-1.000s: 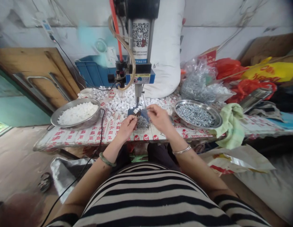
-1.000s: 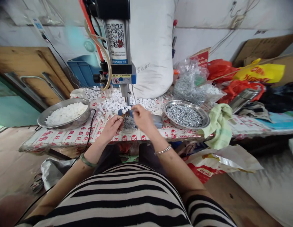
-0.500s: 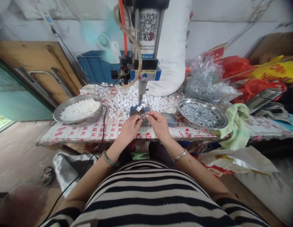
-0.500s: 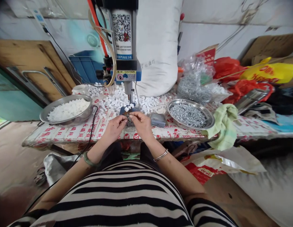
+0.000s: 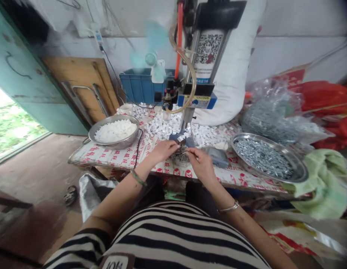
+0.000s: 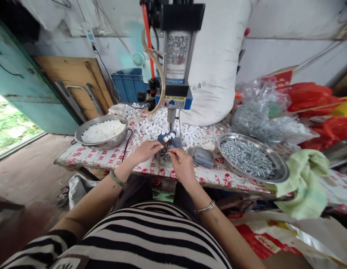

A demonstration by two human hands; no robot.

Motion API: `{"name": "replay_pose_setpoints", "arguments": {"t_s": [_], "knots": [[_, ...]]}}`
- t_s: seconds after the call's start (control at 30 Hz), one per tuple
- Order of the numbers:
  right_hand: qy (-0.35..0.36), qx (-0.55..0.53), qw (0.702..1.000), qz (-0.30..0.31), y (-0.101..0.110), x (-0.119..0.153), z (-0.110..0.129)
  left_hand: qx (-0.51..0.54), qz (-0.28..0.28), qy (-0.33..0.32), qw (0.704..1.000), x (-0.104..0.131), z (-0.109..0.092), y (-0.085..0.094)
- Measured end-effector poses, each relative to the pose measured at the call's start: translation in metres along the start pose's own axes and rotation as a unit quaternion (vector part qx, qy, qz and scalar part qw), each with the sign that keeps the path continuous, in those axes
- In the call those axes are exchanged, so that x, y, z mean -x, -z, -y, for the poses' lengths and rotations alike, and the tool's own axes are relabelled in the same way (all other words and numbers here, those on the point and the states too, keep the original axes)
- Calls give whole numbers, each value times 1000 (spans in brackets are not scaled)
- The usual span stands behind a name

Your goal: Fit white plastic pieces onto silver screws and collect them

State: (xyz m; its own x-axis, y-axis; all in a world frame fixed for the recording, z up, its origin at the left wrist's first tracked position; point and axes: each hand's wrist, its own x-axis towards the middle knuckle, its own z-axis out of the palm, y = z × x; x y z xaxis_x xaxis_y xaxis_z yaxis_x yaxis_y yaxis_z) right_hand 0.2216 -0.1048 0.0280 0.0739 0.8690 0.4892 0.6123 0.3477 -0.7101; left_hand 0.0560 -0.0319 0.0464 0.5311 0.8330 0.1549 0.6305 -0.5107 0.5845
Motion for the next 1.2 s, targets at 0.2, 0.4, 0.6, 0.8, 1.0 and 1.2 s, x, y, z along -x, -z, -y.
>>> {"name": "replay_pose_setpoints", "arguments": {"t_s": [0.2,0.4,0.6,0.8,1.0,1.2], "knots": [[-37,-5,999,3,-3,-2,-4,-286,9,166,944,-46,59,28],[-39,-20,999,3,-2,-5,-1,-273,-42,89,957,-24,71,15],[-10,-7,1000,22,-6,-18,16,-79,-144,-35,986,13,19,-1],[41,166,985,36,-8,-16,23,89,-157,-28,983,28,-12,-17],[157,204,965,44,-11,-7,17,323,-138,-2,936,23,-7,-20],[183,120,975,31,-3,6,11,523,75,98,843,27,-9,-10]]}}
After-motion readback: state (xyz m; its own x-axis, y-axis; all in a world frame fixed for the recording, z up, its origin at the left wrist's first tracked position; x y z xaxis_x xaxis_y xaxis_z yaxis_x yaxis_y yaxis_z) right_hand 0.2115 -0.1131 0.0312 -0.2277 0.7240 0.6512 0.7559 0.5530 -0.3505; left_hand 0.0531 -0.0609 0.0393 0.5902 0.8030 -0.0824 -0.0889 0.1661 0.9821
